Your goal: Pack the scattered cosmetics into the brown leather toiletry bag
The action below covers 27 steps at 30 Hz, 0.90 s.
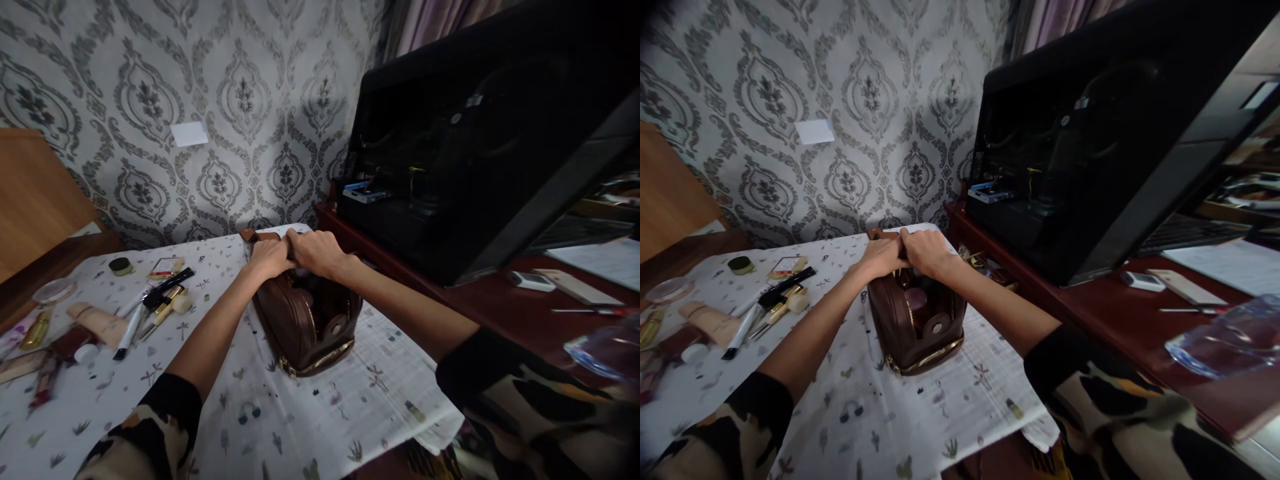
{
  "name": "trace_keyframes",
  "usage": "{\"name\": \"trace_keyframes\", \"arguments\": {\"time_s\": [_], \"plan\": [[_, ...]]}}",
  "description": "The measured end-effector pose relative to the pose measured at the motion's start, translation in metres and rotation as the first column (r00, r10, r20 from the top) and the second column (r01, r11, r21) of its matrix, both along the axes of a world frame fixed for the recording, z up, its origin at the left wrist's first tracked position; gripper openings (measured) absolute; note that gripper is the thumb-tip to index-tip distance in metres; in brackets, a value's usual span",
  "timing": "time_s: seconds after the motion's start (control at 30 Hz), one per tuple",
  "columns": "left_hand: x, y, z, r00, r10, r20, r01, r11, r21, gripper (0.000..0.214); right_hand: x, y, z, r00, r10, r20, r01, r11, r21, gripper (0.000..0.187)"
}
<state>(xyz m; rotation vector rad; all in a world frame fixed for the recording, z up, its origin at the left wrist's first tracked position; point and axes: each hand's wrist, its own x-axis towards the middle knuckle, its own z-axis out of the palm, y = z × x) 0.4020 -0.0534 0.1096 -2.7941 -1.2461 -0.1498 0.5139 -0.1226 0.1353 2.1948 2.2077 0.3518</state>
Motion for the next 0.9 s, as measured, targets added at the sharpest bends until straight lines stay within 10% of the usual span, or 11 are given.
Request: {"name": "trace_keyframes", "arguments": {"time_s": [0.9], "plan": [[0.0053, -0.0031, -0.008, 0.999, 0.029, -0.04, -0.029, 1.0, 0.006, 0.051, 0.0087, 0.0004, -0.0056, 0.99, 0.125, 0.068, -0.12, 0.99, -0.068, 0.032]]}}
